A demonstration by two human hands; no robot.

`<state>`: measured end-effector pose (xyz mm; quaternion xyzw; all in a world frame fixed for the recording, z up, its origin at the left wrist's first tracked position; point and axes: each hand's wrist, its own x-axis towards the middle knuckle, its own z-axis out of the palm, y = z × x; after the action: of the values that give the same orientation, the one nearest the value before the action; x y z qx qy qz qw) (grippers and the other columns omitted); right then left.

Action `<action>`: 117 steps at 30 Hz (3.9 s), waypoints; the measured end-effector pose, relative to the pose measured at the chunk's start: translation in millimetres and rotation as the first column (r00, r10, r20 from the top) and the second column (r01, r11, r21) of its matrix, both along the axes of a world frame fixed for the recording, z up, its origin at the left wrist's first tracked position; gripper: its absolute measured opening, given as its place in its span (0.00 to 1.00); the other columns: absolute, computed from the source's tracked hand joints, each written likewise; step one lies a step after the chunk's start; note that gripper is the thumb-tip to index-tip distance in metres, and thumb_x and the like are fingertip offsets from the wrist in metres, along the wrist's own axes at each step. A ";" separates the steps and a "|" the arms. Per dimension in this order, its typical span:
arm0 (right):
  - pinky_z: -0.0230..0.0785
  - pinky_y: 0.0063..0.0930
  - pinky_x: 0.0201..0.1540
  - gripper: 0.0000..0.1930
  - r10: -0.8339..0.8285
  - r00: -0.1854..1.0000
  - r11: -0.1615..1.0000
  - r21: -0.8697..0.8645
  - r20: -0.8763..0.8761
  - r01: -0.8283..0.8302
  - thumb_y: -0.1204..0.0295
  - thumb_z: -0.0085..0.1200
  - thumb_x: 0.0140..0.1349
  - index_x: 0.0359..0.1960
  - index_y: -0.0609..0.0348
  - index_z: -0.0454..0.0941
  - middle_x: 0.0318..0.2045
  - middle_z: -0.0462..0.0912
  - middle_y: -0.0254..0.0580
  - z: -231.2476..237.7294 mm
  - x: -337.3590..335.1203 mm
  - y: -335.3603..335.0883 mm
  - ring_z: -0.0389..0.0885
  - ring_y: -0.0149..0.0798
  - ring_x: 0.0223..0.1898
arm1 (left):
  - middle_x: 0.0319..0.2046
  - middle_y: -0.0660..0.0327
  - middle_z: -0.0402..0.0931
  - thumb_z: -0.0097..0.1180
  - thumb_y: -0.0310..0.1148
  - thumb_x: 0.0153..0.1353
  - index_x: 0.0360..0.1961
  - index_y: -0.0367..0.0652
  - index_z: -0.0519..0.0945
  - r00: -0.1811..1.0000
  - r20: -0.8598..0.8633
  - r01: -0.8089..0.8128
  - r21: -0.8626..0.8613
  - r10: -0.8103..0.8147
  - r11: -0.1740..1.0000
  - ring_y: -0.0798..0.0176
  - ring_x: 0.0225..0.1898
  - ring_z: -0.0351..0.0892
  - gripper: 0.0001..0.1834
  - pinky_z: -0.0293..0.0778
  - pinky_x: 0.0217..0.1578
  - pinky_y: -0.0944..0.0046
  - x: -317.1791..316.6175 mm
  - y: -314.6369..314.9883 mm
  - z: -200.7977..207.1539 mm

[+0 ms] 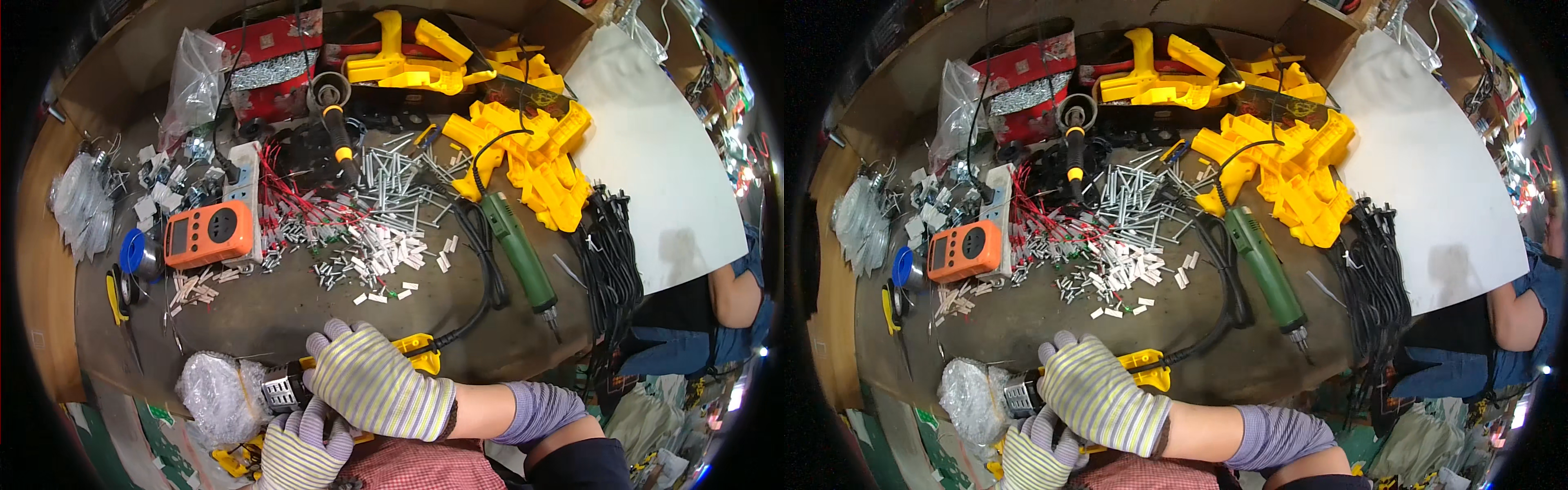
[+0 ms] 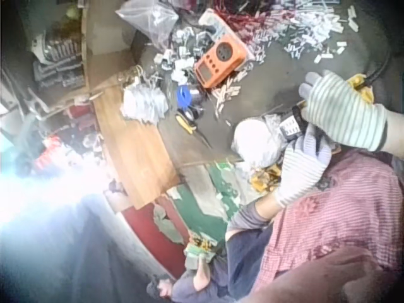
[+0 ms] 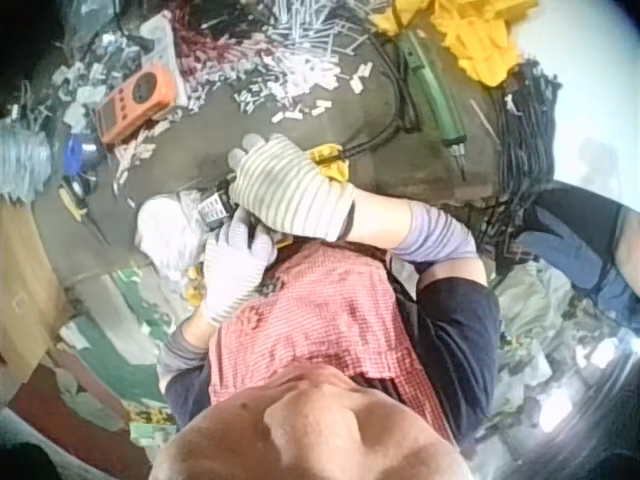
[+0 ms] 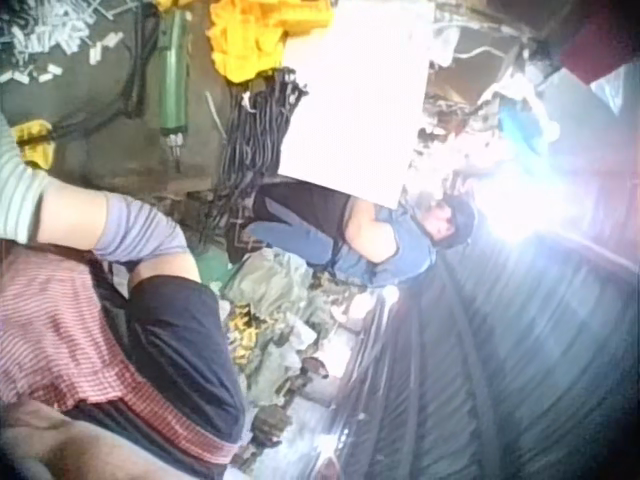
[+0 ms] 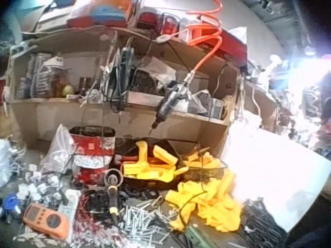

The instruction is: Assemble internal components and wiring into a yellow plastic housing for an electronic device.

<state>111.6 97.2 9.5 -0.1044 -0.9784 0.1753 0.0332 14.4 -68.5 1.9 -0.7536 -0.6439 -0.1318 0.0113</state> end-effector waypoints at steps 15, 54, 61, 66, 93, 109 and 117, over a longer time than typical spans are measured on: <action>0.70 0.48 0.56 0.42 -0.765 0.611 0.415 0.572 -0.201 0.708 0.62 0.68 0.49 0.69 0.52 0.66 0.46 0.81 0.53 1.9 175.9 253.6 0.77 0.55 0.52 | 0.64 0.46 0.71 0.64 0.34 0.51 0.51 0.37 0.78 0.999 0.032 -0.018 -0.147 0.023 0.989 0.50 0.32 0.78 0.25 0.75 0.31 0.55 -2.6 -5.3 -1.3; 0.70 0.42 0.43 0.26 -0.152 0.853 0.956 -0.293 -0.499 -0.001 0.52 0.62 0.56 0.50 0.57 0.78 0.41 0.79 0.45 -22.3 71.8 23.1 0.78 0.48 0.42 | 0.54 0.43 0.79 0.63 0.36 0.53 0.36 0.40 0.80 0.995 0.099 -0.002 0.013 0.001 1.000 0.58 0.25 0.77 0.13 0.73 0.24 0.58 -9.6 -0.1 -5.5; 0.71 0.45 0.46 0.43 -0.107 0.916 0.967 -0.255 -0.387 0.005 0.39 0.62 0.51 0.57 0.65 0.76 0.41 0.75 0.54 -16.5 60.0 19.9 0.76 0.54 0.41 | 0.49 0.53 0.79 0.61 0.33 0.52 0.47 0.40 0.81 0.935 0.340 -0.117 0.032 0.099 0.993 0.54 0.43 0.80 0.19 0.76 0.43 0.53 -3.6 -20.1 -18.6; 0.70 0.45 0.45 0.53 -0.057 0.948 0.993 -0.115 -0.313 0.022 0.32 0.68 0.37 0.57 0.65 0.77 0.40 0.75 0.54 -10.1 50.9 14.6 0.76 0.53 0.41 | 0.57 0.49 0.75 0.64 0.29 0.53 0.65 0.35 0.68 0.660 0.743 -0.167 0.002 0.110 0.986 0.46 0.55 0.77 0.37 0.71 0.59 0.51 -1.6 -41.2 -29.8; 0.75 0.47 0.34 0.18 -0.215 0.976 0.973 0.075 -0.038 0.217 0.55 0.50 0.71 0.40 0.59 0.81 0.26 0.84 0.53 -16.2 25.2 47.8 0.84 0.56 0.30 | 0.56 0.42 0.69 0.74 0.60 0.28 0.69 0.37 0.65 0.996 0.089 0.004 -0.108 0.005 0.994 0.39 0.56 0.71 0.65 0.66 0.59 0.44 -31.0 33.1 10.2; 0.75 0.51 0.31 0.16 -0.290 0.945 0.957 -0.049 -0.153 0.286 0.56 0.53 0.67 0.31 0.56 0.81 0.21 0.83 0.50 -22.1 27.3 40.1 0.84 0.56 0.27 | 0.70 0.38 0.56 0.55 0.49 0.60 0.71 0.30 0.60 0.958 0.285 -0.104 0.285 0.019 0.953 0.36 0.69 0.59 0.44 0.55 0.70 0.45 -3.9 74.9 0.2; 0.79 0.45 0.37 0.13 -0.198 0.976 0.978 -0.083 -0.095 0.190 0.62 0.56 0.60 0.33 0.57 0.86 0.30 0.87 0.51 -24.2 23.5 51.3 0.87 0.53 0.36 | 0.64 0.44 0.68 0.65 0.53 0.57 0.66 0.43 0.69 0.958 0.257 0.104 0.111 -0.130 0.988 0.43 0.66 0.68 0.40 0.62 0.66 0.42 -19.6 32.8 15.6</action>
<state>135.2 148.5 -14.8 -0.1914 -0.9534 0.2122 0.0965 -5.2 -35.7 17.5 -0.7648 -0.5867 -0.2623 -0.0461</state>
